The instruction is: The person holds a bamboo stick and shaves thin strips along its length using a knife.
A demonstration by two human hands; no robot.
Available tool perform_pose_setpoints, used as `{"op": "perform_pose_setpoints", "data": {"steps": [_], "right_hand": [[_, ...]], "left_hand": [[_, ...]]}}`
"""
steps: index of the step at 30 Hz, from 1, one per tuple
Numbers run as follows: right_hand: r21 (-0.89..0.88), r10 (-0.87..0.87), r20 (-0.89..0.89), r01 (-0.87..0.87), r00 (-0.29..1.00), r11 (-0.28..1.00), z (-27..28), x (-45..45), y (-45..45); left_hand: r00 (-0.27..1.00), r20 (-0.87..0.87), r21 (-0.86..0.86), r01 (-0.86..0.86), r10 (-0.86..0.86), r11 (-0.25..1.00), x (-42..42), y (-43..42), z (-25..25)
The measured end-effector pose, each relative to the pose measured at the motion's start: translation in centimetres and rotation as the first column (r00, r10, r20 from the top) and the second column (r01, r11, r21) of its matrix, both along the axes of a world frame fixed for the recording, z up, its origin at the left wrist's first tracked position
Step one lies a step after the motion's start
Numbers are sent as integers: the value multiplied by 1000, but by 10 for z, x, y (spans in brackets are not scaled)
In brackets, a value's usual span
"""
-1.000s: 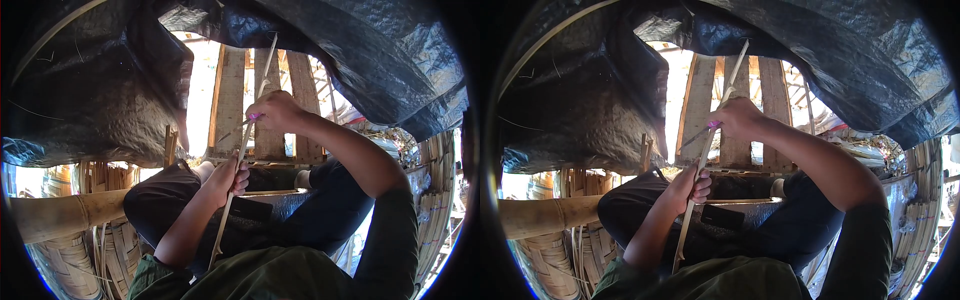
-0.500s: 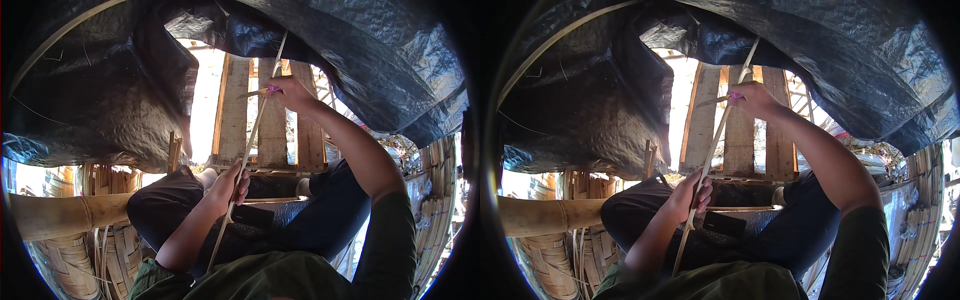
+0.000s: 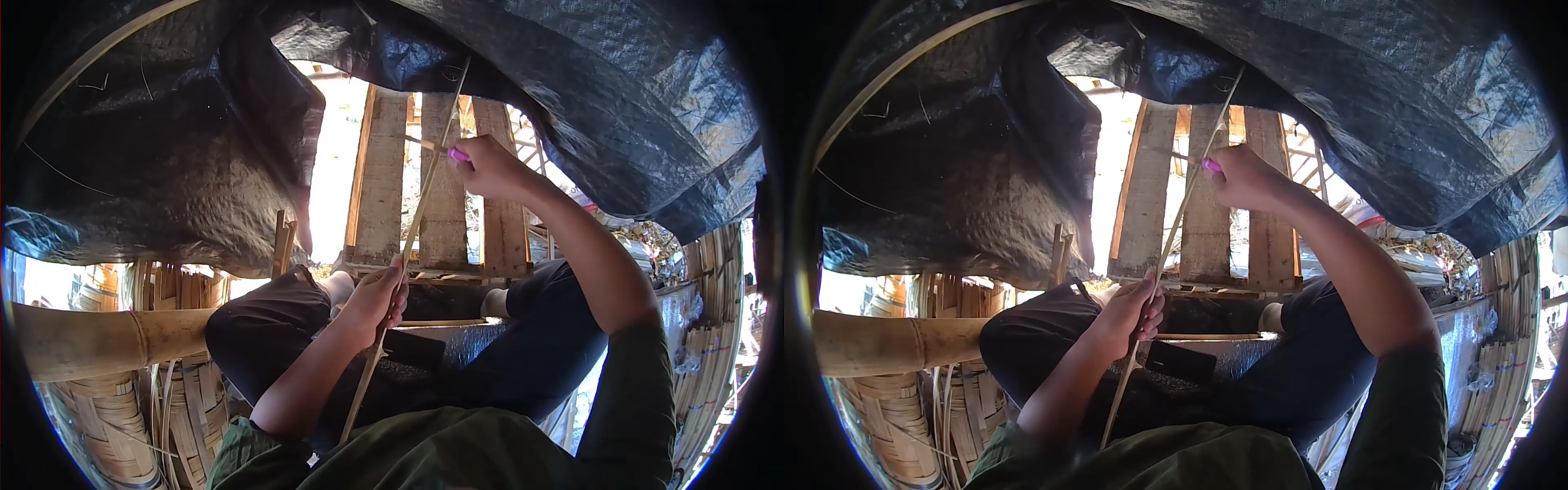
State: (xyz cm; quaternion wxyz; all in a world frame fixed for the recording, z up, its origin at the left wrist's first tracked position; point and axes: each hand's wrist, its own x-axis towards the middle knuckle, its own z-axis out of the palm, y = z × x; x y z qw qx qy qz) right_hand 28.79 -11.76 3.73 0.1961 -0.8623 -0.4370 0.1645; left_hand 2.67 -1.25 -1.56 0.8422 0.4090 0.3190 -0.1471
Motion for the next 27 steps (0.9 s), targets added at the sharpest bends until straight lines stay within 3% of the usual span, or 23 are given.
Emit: {"op": "perform_pose_setpoints", "data": {"steps": [2,5,6,8,9,12,13,16,17,20,22,24,26,27], "right_hand": [[-21,38,-2,-38,999,999,-5,-9,-10],[211,277,-59,-259,959,943,-28,-23,-25],[207,282,-89,-259,955,943,-29,-38,-26],[-55,58,-368,-84,928,995,-7,-61,-22],[-27,44,-420,-61,907,998,-7,-72,-23],[-53,151,-419,-191,895,980,3,-93,-23],[17,206,-403,-218,892,976,-1,-97,-24],[112,219,-394,-189,893,975,-15,-106,-25],[37,137,-454,-135,880,990,-14,-110,-26],[53,162,-471,-156,867,986,-15,-114,-23],[91,147,-459,-118,876,989,-20,-113,-19],[126,129,-447,-80,885,989,-22,-111,-16],[-54,38,-190,-49,981,997,-20,-109,-15],[-50,21,-148,-29,989,998,-21,-109,-13]], "left_hand": [[1000,-1,-4,6,-6,1000,0,-2,-2],[1000,-10,20,27,-27,999,6,4,-1],[998,-40,18,40,-39,999,2,1,-2],[1000,-8,2,5,-5,1000,5,0,-1],[1000,-23,-16,16,-17,1000,5,-1,-1],[997,-62,-69,38,-42,997,6,-4,3],[995,-80,-97,52,-60,994,7,-4,5],[994,-87,-146,54,-67,988,8,-2,4],[993,-91,-153,56,-71,987,7,-3,5],[992,-109,-153,48,-65,987,8,-3,4],[998,-67,70,8,-3,998,8,-8,0],[998,-67,115,13,-5,993,8,-8,-5],[998,-67,161,21,-11,987,8,-9,-7],[997,-70,177,24,-12,984,9,-9,-4]]}}
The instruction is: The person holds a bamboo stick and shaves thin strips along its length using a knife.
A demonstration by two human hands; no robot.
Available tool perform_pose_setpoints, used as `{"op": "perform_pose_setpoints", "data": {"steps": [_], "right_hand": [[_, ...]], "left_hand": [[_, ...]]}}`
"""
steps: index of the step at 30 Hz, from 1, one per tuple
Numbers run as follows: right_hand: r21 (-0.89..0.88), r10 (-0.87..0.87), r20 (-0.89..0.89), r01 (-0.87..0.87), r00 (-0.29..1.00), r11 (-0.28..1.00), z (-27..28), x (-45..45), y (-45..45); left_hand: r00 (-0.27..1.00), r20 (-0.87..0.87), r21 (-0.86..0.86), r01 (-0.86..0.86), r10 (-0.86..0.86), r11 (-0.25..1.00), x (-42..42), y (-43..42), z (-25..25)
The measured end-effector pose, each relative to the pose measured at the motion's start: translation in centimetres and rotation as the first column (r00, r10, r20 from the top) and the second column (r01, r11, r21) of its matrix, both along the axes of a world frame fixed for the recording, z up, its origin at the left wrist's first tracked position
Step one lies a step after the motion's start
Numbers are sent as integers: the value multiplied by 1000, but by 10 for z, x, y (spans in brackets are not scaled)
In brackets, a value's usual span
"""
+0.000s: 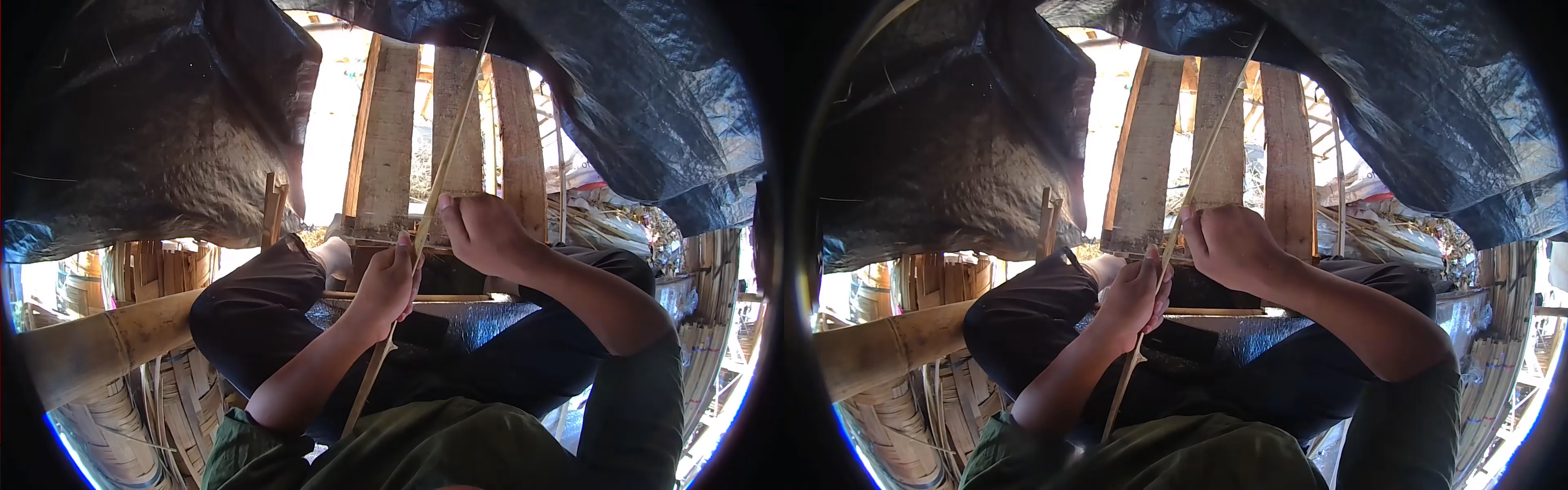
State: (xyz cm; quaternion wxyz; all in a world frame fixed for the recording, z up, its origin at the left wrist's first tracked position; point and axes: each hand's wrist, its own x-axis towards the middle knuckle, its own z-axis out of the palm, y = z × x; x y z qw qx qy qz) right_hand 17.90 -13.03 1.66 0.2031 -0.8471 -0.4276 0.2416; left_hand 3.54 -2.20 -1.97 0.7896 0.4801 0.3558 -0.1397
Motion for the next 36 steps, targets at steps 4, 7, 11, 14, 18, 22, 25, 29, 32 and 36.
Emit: {"op": "perform_pose_setpoints", "data": {"steps": [4,7,11,14,18,22,25,29,32,36], "right_hand": [[151,41,7,-42,999,988,-15,-3,-1],[240,28,-141,6,990,971,-12,-2,-3],[135,-28,-242,62,970,989,-7,5,2],[38,-124,-323,144,938,989,-11,7,4],[22,-194,-348,215,917,976,-15,8,7],[83,-202,-305,237,931,968,-20,15,7],[50,-308,-242,328,920,943,-16,28,12],[6,-360,-259,374,896,927,-19,43,18],[59,-336,-246,360,909,931,-19,42,21],[82,-346,-252,376,904,923,-21,45,23]], "left_hand": [[1000,-1,-14,-12,12,1000,-1,3,-1],[999,-36,-34,-11,9,999,0,9,3],[999,-32,-72,-15,13,997,-2,11,3],[998,-58,-71,-13,9,997,-2,8,2],[999,-50,-92,3,-8,996,-3,6,2],[998,-42,-116,34,-39,993,-4,8,7],[994,-46,-125,89,-95,988,-6,10,6],[997,6,-28,76,-75,997,-5,11,-4],[1000,-15,-51,11,-11,999,-6,13,-3],[995,-89,-67,49,-55,997,-7,17,19]]}}
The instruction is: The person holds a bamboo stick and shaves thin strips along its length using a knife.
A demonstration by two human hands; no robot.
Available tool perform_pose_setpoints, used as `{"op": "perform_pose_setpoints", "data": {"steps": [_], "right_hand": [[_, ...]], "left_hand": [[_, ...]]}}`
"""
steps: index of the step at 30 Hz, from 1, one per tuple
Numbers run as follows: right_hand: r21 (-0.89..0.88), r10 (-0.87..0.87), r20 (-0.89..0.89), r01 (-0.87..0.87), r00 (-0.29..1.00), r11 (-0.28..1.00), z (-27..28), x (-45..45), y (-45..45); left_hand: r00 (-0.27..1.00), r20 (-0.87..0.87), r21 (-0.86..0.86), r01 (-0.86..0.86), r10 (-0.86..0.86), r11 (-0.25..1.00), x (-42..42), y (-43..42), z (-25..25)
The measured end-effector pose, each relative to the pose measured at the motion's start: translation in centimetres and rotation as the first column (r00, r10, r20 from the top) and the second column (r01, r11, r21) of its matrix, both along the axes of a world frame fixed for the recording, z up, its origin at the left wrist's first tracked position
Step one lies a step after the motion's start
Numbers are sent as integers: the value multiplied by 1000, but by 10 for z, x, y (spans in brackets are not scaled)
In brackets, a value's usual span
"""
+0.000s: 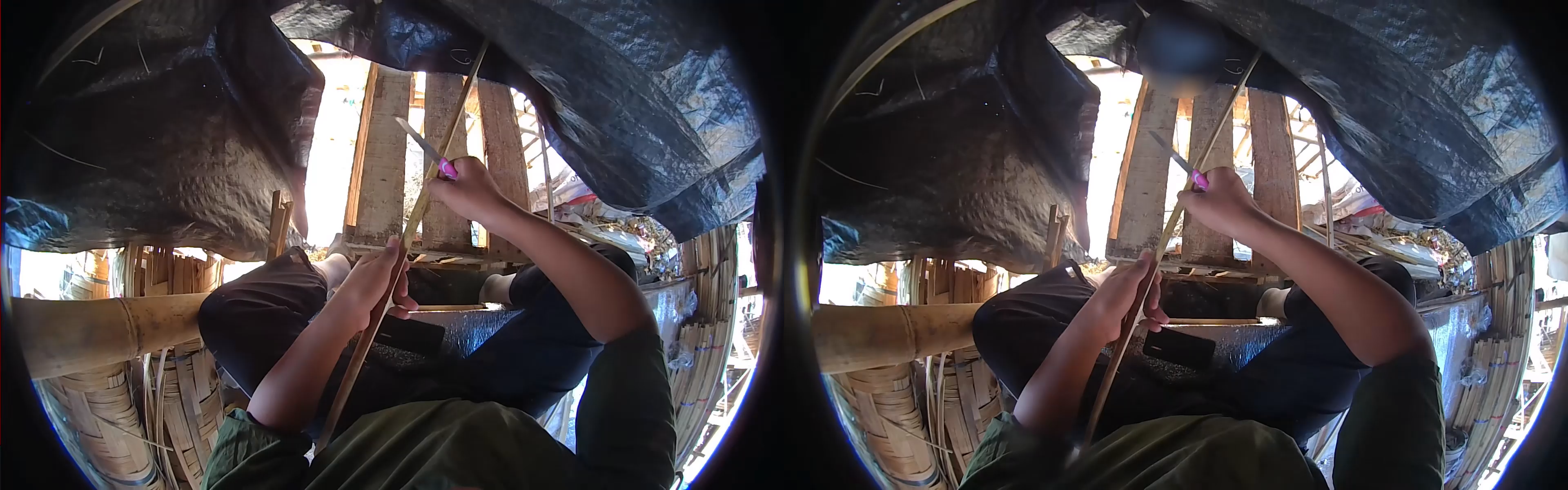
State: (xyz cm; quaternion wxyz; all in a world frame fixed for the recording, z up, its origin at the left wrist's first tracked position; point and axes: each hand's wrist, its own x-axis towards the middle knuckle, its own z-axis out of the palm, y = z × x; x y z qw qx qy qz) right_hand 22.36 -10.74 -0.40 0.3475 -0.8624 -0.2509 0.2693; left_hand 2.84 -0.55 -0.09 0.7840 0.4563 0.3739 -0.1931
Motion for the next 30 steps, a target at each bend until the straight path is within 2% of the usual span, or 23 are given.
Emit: {"op": "perform_pose_setpoints", "data": {"steps": [2,4,7,9,11,15,17,18,19,20,21,23,25,29,30], "right_hand": [[45,-21,17,20,1000,999,4,3,0],[2,75,14,-75,997,997,12,3,-1],[-76,153,141,-143,978,987,39,-4,-9],[-109,197,100,-186,975,976,67,-11,-15],[-126,308,41,-301,950,945,79,-15,-22],[27,479,92,-483,873,875,58,-21,-29],[-53,484,54,-482,873,875,58,-25,-19],[-67,376,-160,-390,913,918,49,-24,-14],[-99,243,-364,-297,899,950,41,-23,-9],[-106,334,-354,-392,874,914,36,-23,-5],[-105,326,-366,-386,872,917,33,-28,-3],[-108,361,-282,-403,889,909,31,-37,0],[-87,384,-307,-428,871,900,31,-40,-1],[20,421,-279,-433,863,901,35,-45,-2],[10,428,-189,-434,884,901,42,-47,-2]], "left_hand": [[999,-42,0,-26,26,1000,-3,3,4],[995,83,-109,66,-57,992,-8,10,-4],[992,127,-135,45,-28,990,-10,9,-11],[991,134,-114,24,-9,993,-11,7,-11],[988,152,-111,-5,22,994,-11,6,-12],[997,59,-84,-41,46,996,-9,3,4],[994,99,-135,-31,45,990,-9,7,4],[995,91,-141,-35,48,989,-8,7,5],[994,92,-120,-44,56,992,-7,8,5],[994,91,-98,-49,58,994,-8,10,5],[996,79,-101,-42,50,994,-9,10,5],[990,123,-168,-50,71,985,-10,13,8],[992,105,-171,-46,65,984,-8,15,11],[994,90,-189,-37,55,981,-8,19,12],[995,87,-189,-39,56,981,-8,19,11]]}}
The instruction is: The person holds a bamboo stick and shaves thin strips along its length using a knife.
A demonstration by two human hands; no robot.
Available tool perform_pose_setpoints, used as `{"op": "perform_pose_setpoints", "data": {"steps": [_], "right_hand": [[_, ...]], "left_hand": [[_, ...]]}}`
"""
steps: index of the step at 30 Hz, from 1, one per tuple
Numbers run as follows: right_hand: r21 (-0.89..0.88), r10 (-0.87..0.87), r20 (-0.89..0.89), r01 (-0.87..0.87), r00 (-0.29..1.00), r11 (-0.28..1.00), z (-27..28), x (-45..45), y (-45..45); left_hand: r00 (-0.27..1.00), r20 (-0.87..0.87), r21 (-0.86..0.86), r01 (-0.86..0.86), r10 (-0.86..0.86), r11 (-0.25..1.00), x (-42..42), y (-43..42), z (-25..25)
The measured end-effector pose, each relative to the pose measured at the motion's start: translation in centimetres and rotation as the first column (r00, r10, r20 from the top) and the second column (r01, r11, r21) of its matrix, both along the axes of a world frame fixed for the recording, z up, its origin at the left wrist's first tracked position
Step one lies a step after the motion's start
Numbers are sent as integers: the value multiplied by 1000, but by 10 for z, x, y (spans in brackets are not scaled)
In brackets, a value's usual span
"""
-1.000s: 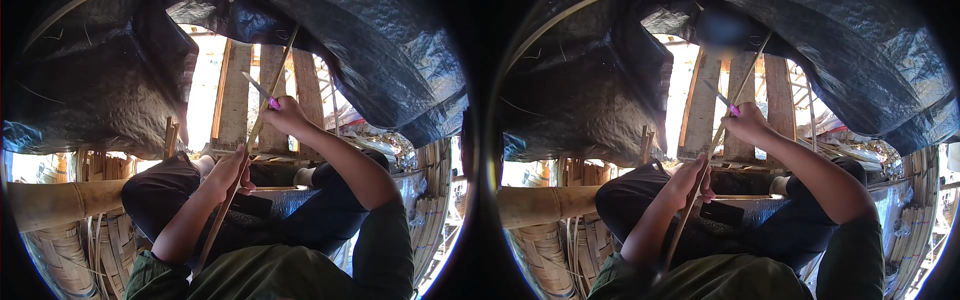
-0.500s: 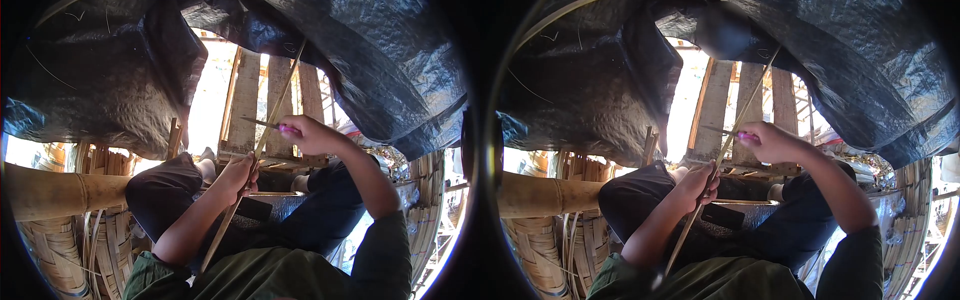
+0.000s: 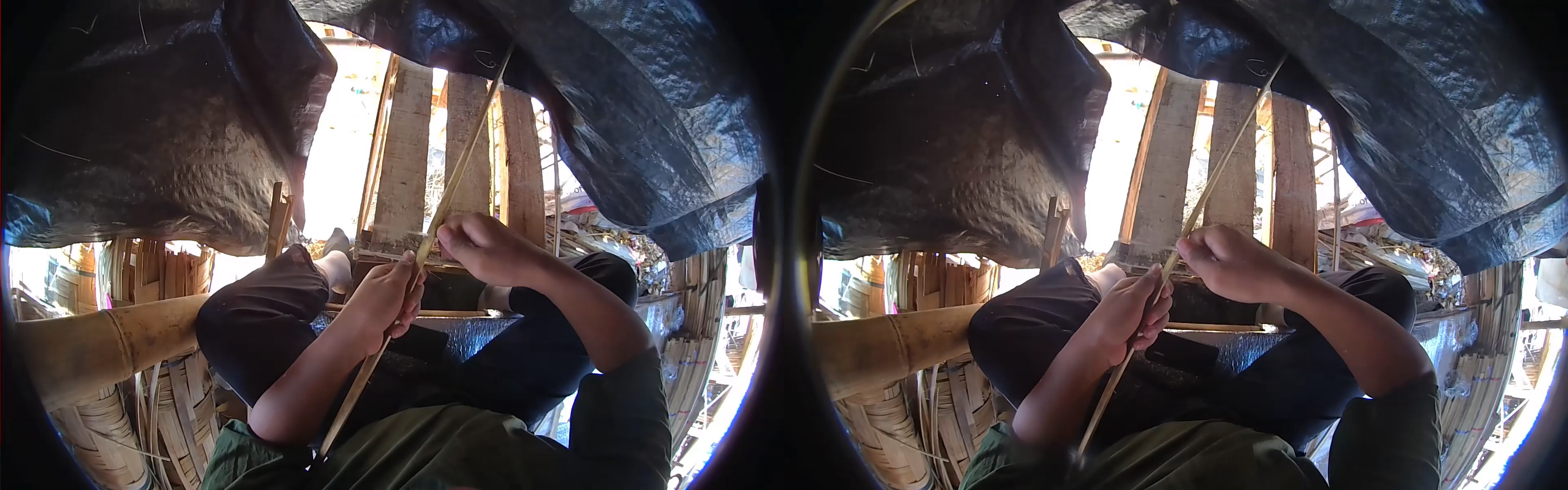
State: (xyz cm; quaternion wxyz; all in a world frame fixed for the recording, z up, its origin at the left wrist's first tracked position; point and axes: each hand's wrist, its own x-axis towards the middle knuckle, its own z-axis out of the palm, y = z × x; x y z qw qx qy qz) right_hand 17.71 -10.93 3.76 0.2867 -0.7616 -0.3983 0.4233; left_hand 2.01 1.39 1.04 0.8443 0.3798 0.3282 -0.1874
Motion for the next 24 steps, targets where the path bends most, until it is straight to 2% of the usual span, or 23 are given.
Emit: {"op": "perform_pose_setpoints", "data": {"steps": [4,8,10,14,16,24], "right_hand": [[83,-13,226,-6,974,997,-6,-2,-3],[46,-28,234,18,972,999,-4,-8,-2],[108,20,393,-68,919,992,-6,-12,-3],[78,71,426,-115,902,990,-2,-18,-3],[23,127,540,-165,832,986,-10,-19,-5],[49,165,617,-246,769,968,-19,-16,-5]], "left_hand": [[1000,-10,45,14,-13,999,1,-2,0],[1000,-22,55,-1,2,998,2,-2,1],[1000,-9,35,3,-3,999,1,-2,-1],[1000,-13,6,-6,7,1000,1,-4,-4],[1000,-26,6,-10,10,1000,2,-5,-5],[994,-110,-46,-33,28,998,2,-8,-4]]}}
